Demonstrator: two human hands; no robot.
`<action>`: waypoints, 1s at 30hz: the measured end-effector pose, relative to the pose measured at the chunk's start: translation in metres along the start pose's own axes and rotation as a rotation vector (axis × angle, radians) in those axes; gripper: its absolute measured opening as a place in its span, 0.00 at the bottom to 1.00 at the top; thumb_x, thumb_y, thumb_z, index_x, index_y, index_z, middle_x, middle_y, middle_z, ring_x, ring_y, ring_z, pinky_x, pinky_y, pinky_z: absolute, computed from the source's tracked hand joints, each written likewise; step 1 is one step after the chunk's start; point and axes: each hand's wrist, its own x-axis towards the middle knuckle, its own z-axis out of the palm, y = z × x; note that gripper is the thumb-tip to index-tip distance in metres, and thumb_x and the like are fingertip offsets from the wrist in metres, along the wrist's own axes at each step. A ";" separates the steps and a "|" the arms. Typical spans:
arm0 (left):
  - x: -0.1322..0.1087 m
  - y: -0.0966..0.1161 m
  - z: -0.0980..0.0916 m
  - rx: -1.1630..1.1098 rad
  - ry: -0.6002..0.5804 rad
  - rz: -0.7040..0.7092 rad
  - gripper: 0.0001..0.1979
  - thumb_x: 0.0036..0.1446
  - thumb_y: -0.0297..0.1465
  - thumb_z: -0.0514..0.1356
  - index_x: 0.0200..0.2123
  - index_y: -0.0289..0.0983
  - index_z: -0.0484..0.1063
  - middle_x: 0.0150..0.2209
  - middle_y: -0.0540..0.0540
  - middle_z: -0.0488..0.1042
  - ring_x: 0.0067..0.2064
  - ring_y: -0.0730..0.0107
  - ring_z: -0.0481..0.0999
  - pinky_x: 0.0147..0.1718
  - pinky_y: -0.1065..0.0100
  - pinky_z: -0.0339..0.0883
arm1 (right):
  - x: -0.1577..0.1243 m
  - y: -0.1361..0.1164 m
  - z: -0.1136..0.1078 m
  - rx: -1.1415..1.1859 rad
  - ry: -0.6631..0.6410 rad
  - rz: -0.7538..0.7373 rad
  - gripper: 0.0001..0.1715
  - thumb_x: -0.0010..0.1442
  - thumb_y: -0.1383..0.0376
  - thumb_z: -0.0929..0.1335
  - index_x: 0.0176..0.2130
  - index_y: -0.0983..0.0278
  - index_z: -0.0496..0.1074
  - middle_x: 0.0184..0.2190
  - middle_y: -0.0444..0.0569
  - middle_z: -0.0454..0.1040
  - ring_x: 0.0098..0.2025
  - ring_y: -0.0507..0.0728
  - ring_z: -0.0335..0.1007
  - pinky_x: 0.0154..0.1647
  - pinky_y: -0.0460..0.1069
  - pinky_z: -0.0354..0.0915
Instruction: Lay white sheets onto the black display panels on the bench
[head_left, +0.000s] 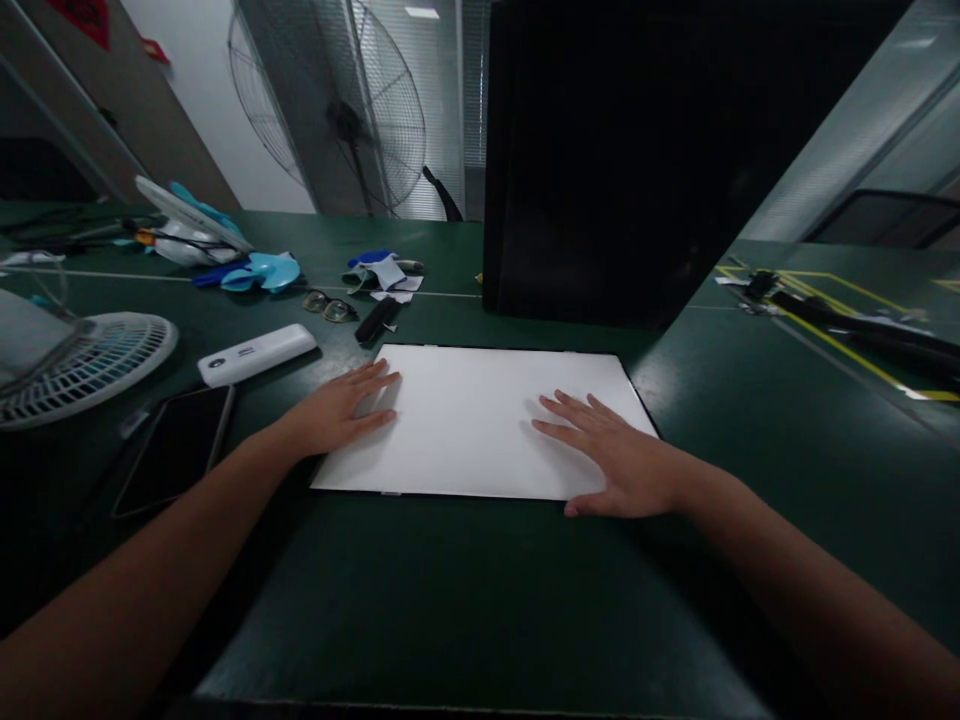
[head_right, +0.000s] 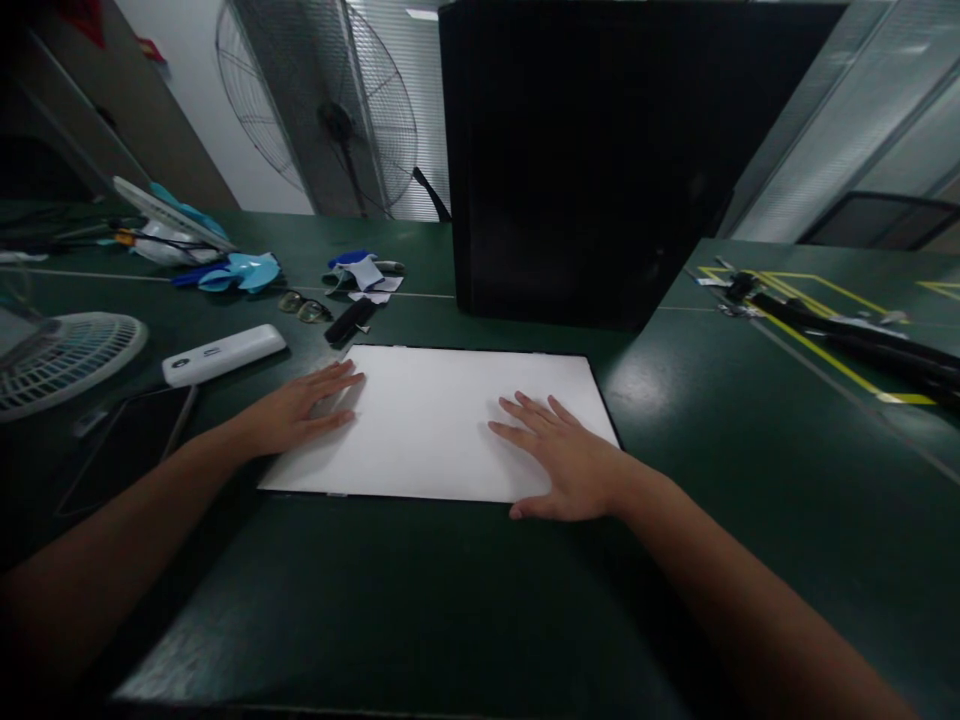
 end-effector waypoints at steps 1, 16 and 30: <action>0.000 0.000 0.000 -0.003 0.003 0.003 0.47 0.66 0.64 0.46 0.75 0.36 0.58 0.77 0.35 0.49 0.76 0.43 0.53 0.73 0.45 0.47 | -0.002 0.002 -0.001 0.007 -0.021 0.009 0.66 0.60 0.36 0.74 0.79 0.54 0.41 0.77 0.51 0.30 0.77 0.74 0.25 0.75 0.76 0.29; 0.001 -0.008 0.006 -0.007 0.020 0.015 0.45 0.67 0.62 0.49 0.75 0.38 0.58 0.77 0.35 0.49 0.76 0.43 0.52 0.73 0.45 0.47 | -0.016 0.020 -0.010 0.196 -0.112 0.040 0.67 0.55 0.44 0.80 0.78 0.48 0.44 0.78 0.47 0.32 0.77 0.76 0.24 0.74 0.78 0.30; 0.002 -0.008 0.007 -0.038 0.039 0.004 0.40 0.69 0.57 0.52 0.74 0.38 0.59 0.77 0.35 0.51 0.76 0.42 0.54 0.73 0.43 0.48 | -0.010 0.024 -0.003 0.185 -0.060 -0.071 0.57 0.61 0.44 0.77 0.77 0.46 0.49 0.77 0.45 0.38 0.78 0.72 0.26 0.73 0.78 0.24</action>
